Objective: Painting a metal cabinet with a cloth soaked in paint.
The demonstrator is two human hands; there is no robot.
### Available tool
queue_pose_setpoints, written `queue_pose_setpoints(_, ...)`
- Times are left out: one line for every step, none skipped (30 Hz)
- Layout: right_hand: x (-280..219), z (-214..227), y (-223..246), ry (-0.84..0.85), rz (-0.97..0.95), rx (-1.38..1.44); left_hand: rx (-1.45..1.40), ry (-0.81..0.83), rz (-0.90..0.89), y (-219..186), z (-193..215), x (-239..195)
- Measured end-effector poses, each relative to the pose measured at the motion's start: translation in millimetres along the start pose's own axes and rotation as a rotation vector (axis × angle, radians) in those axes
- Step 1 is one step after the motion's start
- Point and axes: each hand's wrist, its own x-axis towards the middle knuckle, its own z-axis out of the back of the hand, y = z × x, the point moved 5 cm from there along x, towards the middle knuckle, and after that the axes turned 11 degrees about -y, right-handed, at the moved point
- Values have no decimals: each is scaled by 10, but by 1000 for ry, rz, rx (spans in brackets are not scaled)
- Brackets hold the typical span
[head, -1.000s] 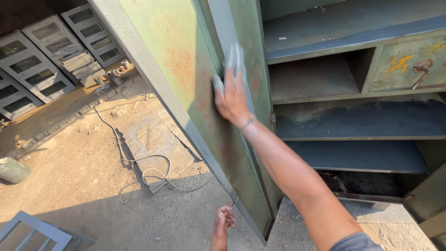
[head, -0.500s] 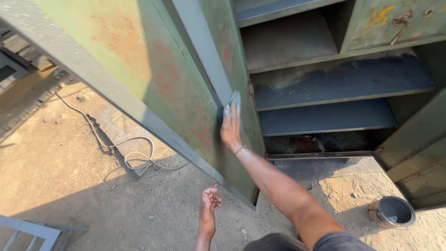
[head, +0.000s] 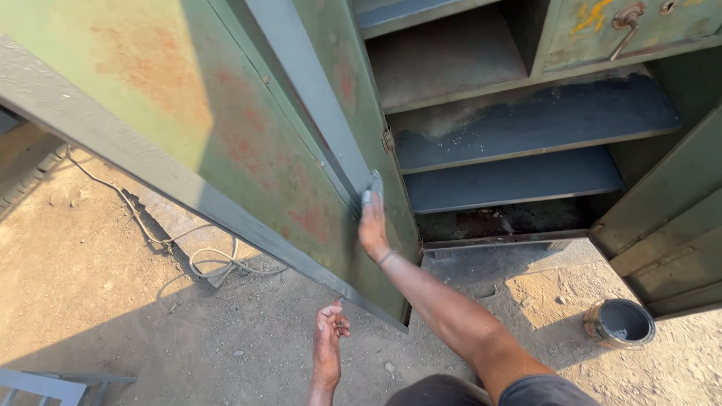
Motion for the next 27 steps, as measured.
queue_pose_setpoints(-73, 40, -34, 32, 125, -75, -37, 21, -14, 15, 6, -34)
queue_pose_setpoints(-94, -3, -19, 58, 257, -136, -69, 51, -41, -21, 20, 26)
queue_pose_setpoints(-173, 67, -10, 49, 251, -132, -60, 58, -39, -74, -10, -12)
queue_pose_setpoints(-207, 97, -6, 64, 202, -173, -53, 32, -21, -120, -46, -15)
queue_pose_setpoints(-246, 120, -7, 79, 153, -214, -45, 6, -4, -165, -74, -16)
queue_pose_setpoints(-405, 194, 260, 83, 147, -216, -43, 0, 2, -142, -50, -43)
queue_pose_setpoints(-561, 270, 544, 65, 167, -182, -38, 5, -11, -127, -24, -68)
queue_pose_setpoints(-661, 334, 856, 46, 197, -147, -38, 12, -30, -118, -30, -49)
queue_pose_setpoints(-593, 250, 863, 49, 199, -148, -40, 11, -31, -111, -32, 68)
queue_pose_setpoints(-680, 231, 868, 63, 321, -129, -61, 38, -54, -81, 3, 25)
queue_pose_setpoints(-785, 216, 877, 79, 442, -108, -81, 65, -78, -57, 42, -31)
queue_pose_setpoints(-778, 248, 878, 81, 448, -104, -82, 64, -85, -102, 27, -35)
queue_pose_setpoints(-787, 277, 892, 101, 456, -121, -72, 45, -66, -144, 22, -55)
queue_pose_setpoints(-735, 282, 927, 121, 475, -136, -69, 27, -55, -188, -14, -17)
queue_pose_setpoints(-685, 296, 889, 122, 492, -129, -76, 29, -71, -182, -33, 14)
queue_pose_setpoints(-669, 313, 836, 115, 496, -112, -67, 22, -55, -153, -29, 7)
queue_pose_setpoints(-654, 322, 782, 107, 501, -96, -59, 15, -39, -125, -20, 3)
queue_pose_setpoints(-602, 279, 1001, 129, 516, -88, -71, -2, -56, -126, -28, -7)
queue_pose_setpoints(-560, 237, 1234, 136, 556, -91, -52, 10, -47, -115, -51, -18)
queue_pose_setpoints(-513, 203, 1471, 138, 596, -94, -32, 27, -37, -109, -83, -16)
queue_pose_setpoints(-338, 118, 1693, 154, 611, -87, -44, 14, -53, -78, -65, 12)
queue_pose_setpoints(-208, 20, 1930, 178, 690, -131, -39, 27, -65, -45, -46, 22)
queue_pose_setpoints(-84, -80, 2170, 200, 770, -175, -34, 40, -78, -12, -32, 34)
queue_pose_setpoints(-110, 3, 2367, 204, 784, -172, -44, 39, -89, -45, -70, 11)
queue_pose_setpoints(-194, 80, 2600, 215, 941, -229, -58, 16, -27, -44, -101, -16)
queue_pose_setpoints(-272, 120, 2863, 219, 1109, -278, -73, -2, 20, -72, -127, 16)
queue_pose_setpoints(-289, 146, 2928, 215, 1135, -266, -83, 0, -6, 8, -56, 125)
